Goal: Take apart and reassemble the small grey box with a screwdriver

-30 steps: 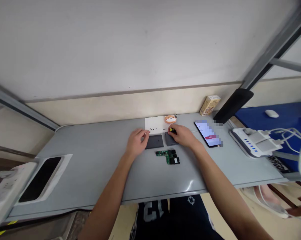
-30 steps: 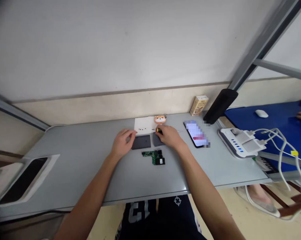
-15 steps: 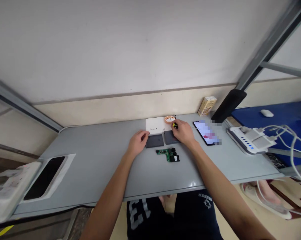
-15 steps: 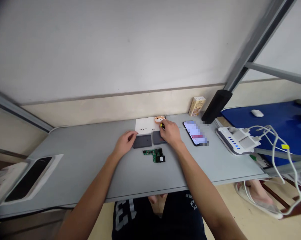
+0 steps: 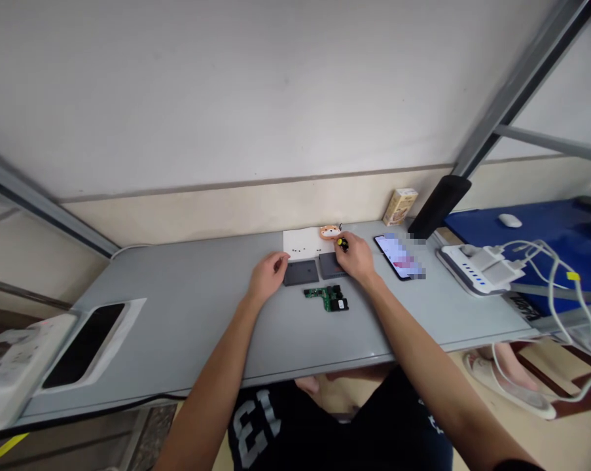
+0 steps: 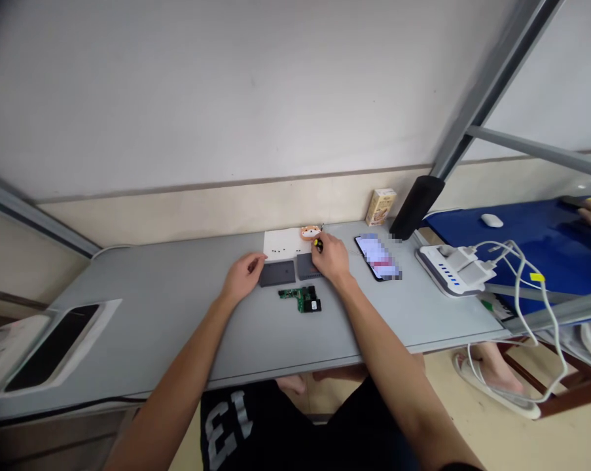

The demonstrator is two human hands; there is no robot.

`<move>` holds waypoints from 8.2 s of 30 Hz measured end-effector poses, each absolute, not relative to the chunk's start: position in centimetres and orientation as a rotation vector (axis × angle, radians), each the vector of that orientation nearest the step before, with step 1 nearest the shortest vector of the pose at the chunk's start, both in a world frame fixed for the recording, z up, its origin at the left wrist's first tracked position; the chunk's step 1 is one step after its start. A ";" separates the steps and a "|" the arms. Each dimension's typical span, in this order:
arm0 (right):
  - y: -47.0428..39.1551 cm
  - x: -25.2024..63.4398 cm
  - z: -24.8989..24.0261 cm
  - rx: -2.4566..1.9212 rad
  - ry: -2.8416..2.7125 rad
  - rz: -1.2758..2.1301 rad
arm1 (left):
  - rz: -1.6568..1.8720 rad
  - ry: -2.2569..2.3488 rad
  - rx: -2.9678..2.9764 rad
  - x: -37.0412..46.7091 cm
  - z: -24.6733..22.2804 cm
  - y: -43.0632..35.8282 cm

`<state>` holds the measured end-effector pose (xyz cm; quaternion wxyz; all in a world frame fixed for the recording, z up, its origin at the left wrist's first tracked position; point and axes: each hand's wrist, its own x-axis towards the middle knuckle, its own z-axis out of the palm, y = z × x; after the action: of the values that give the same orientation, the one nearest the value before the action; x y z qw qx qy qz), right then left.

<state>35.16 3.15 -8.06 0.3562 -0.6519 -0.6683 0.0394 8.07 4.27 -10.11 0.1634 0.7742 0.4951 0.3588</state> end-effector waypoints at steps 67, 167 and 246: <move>3.0 34.7 -8.6 -1.763 -1.887 0.013 | 0.862 1.444 2.135 8.0 -10.2 4.2; -5.3 35.8 -4.9 -1.442 -1.765 0.435 | 0.766 1.446 2.193 6.3 -8.4 4.6; 0.4 34.2 -4.4 -1.118 -1.188 0.146 | 0.811 1.219 2.505 11.9 -8.1 1.7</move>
<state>34.18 0.35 -4.42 0.6830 -0.4984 -0.5299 0.0652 11.85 1.70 -8.08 0.1197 0.8571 0.4172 0.2776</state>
